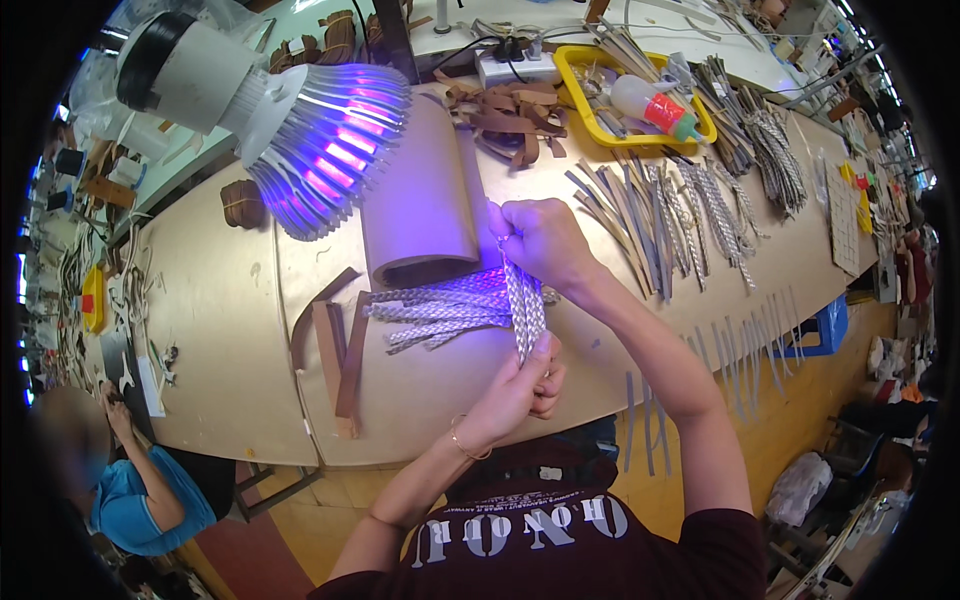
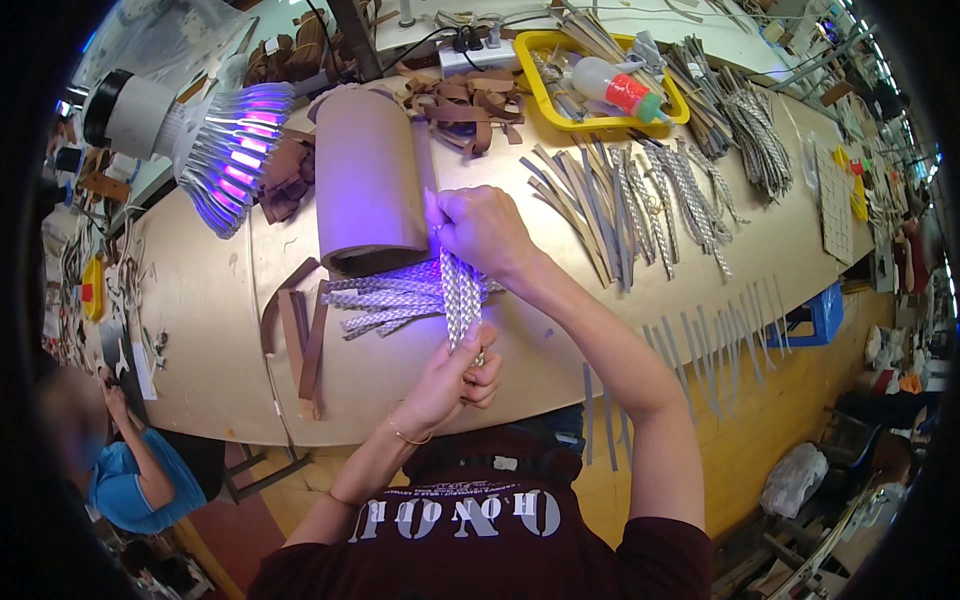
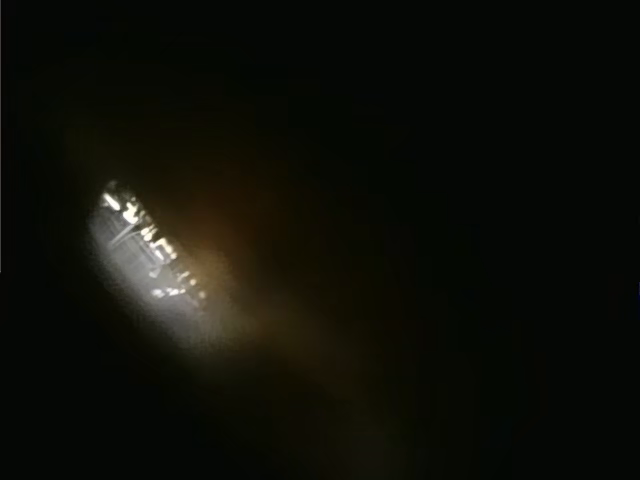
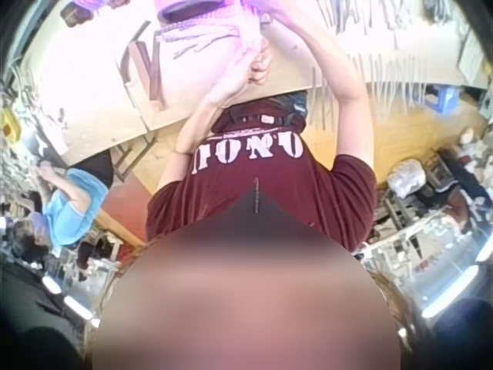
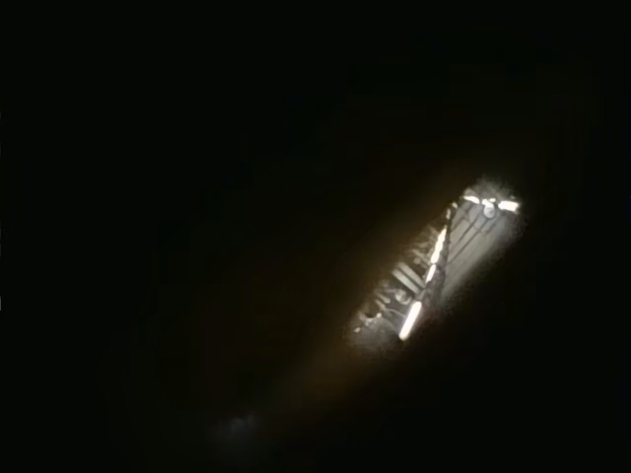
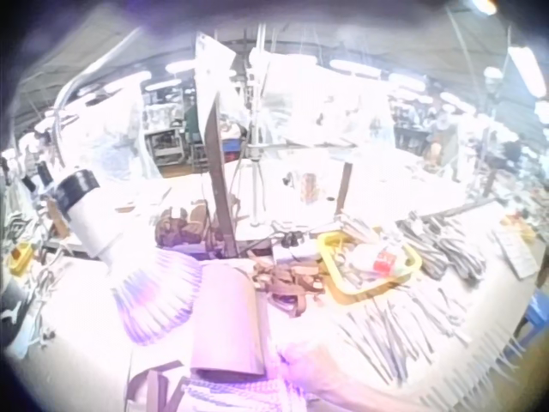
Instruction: The person assembles braided straps by hand, repeatedly picking up braided cords and flat strips, aligning them, and stacking the finished units on the table. The person also handles brown leather pieces and organizes materials on the workbench.
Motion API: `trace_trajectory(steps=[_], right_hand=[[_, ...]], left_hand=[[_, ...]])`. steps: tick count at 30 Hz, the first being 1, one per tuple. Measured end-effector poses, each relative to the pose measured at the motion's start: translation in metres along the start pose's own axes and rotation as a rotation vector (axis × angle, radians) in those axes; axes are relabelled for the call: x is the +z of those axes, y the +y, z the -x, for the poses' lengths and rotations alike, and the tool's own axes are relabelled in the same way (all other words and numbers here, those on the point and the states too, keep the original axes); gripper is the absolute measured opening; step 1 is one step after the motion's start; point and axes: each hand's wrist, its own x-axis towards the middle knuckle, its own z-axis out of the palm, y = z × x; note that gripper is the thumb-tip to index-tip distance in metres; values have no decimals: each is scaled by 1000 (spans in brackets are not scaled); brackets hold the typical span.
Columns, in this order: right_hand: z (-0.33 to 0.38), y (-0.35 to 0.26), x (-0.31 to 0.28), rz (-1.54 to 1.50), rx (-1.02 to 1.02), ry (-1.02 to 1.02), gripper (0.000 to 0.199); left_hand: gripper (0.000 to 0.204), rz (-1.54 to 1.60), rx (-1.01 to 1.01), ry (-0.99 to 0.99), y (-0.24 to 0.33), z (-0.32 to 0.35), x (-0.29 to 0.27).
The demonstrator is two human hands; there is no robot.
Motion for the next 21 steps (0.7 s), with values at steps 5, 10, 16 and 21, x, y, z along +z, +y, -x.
trace_trajectory(steps=[5,10,16,21], right_hand=[[0,3,-24,9,-23,22,38],[15,9,-12,-32,47,36,38],[3,7,-9,-105,139,64,38],[-6,-2,-33,-240,456,-22,48]], left_hand=[[39,-271,-31,70,4,-1,-7],[44,-447,0,93,-13,-5,1],[43,-570,-7,164,13,13,-16],[35,-681,121,293,68,47,-49]])
